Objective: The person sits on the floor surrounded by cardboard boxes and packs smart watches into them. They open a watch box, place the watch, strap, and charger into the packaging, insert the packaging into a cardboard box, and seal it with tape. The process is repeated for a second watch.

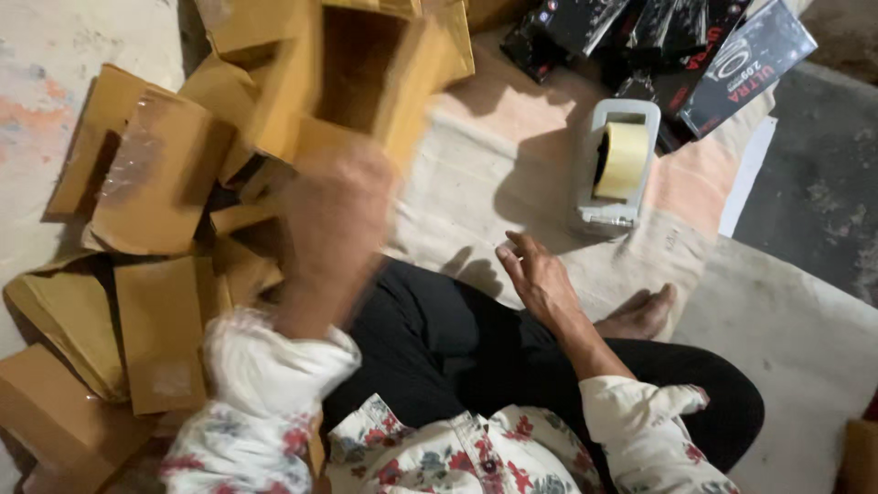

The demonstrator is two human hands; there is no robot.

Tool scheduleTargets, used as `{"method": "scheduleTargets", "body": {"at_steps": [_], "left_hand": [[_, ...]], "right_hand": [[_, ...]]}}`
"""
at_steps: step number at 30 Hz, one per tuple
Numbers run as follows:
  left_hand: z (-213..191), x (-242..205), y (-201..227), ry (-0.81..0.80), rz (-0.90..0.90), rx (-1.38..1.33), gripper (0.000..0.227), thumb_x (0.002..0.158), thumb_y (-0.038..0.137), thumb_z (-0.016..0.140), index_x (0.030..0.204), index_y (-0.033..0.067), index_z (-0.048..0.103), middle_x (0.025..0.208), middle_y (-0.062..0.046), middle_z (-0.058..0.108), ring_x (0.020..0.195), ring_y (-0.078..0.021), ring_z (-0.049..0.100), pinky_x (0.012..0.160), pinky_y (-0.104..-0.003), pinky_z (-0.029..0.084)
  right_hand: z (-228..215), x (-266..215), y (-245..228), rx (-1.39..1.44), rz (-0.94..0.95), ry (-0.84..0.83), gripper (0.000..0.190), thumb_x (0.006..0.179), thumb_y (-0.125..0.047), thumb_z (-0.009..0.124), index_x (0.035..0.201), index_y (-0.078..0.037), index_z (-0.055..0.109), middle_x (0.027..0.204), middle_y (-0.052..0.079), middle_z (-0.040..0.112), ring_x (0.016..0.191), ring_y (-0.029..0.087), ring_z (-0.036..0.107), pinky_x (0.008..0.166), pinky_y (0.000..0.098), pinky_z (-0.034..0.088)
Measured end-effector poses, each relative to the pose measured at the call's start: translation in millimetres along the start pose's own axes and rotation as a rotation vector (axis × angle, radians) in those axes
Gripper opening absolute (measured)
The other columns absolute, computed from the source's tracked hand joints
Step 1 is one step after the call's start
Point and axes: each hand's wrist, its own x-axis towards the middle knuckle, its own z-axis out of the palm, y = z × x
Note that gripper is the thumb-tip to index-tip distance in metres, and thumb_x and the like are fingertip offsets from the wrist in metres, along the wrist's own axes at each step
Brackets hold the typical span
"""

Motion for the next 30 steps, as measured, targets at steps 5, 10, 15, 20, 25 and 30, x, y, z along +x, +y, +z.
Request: {"method": "scheduleTargets", "body": {"at_steps": [5,10,15,20,25,30], "left_hand": [[81.4,-7.7,125.7,-0.218,-0.153,-0.39,0.018,0.103,0.022,0.067,0.089,0.0105,0.065,0.078,-0.009,0.071,0.07,-0.0255,0.071,0.057,-0.041,0.055],[112.2,-3.2,142.7,-0.427,-0.237,-0.563,0.093,0.076,0.052,0.084,0.142,-0.0029,0.049,0.121,-0.028,0.062,0.095,-0.0384,0.069,0.079,-0.048,0.056],[128.1,-16.5,133.1,-0.521,-0.113,-0.378,0.112,0.058,0.055,0.087,0.153,0.0088,0.048,0.16,-0.029,0.031,0.103,-0.0457,0.066,0.077,-0.047,0.055],[148.9,-15.0,123.8,-0.578,-0.089,-0.332,0.061,0.08,0.048,0.082,0.121,0.0048,0.067,0.141,-0.025,0.046,0.103,-0.0374,0.069,0.086,-0.047,0.056],[143.2,-22.1,119.1,-0.64,-0.166,-0.354,0.064,0.074,0.043,0.085,0.121,0.0036,0.064,0.131,-0.023,0.048,0.101,-0.0381,0.067,0.084,-0.047,0.056],[142.5,-19.7,122.2,-0.531,-0.12,-0.448,0.075,0.065,0.04,0.088,0.123,0.0019,0.059,0.134,-0.029,0.044,0.096,-0.0406,0.067,0.077,-0.048,0.057]], "right_hand": [[-11.2,-0.3,-19.4,0.101,0.101,0.059,0.042,0.103,-0.039,0.055,0.122,-0.003,0.065,0.105,0.021,0.073,0.088,0.035,0.074,0.079,0.0439,0.056],[-20.6,0.6,-22.6,-0.097,0.071,0.172,0.032,0.098,-0.034,0.066,0.103,-0.005,0.078,0.087,0.02,0.075,0.078,0.034,0.072,0.07,0.0449,0.055],[-27.6,0.3,-22.9,-0.051,0.027,0.241,0.024,0.089,-0.026,0.071,0.096,-0.004,0.078,0.082,0.017,0.074,0.069,0.03,0.073,0.066,0.0413,0.056],[-31.7,1.8,-31.9,0.017,-0.024,0.263,0.019,0.088,-0.018,0.071,0.099,-0.002,0.075,0.09,0.016,0.075,0.071,0.029,0.074,0.065,0.0386,0.058],[-27.4,-0.2,-32.5,-0.016,-0.047,0.263,0.017,0.09,-0.018,0.073,0.097,-0.003,0.075,0.091,0.017,0.075,0.076,0.031,0.074,0.068,0.0402,0.058],[-23.4,0.9,-26.2,-0.097,-0.029,0.255,0.018,0.09,-0.02,0.074,0.096,-0.004,0.076,0.091,0.017,0.075,0.081,0.033,0.073,0.074,0.0433,0.057]]}}
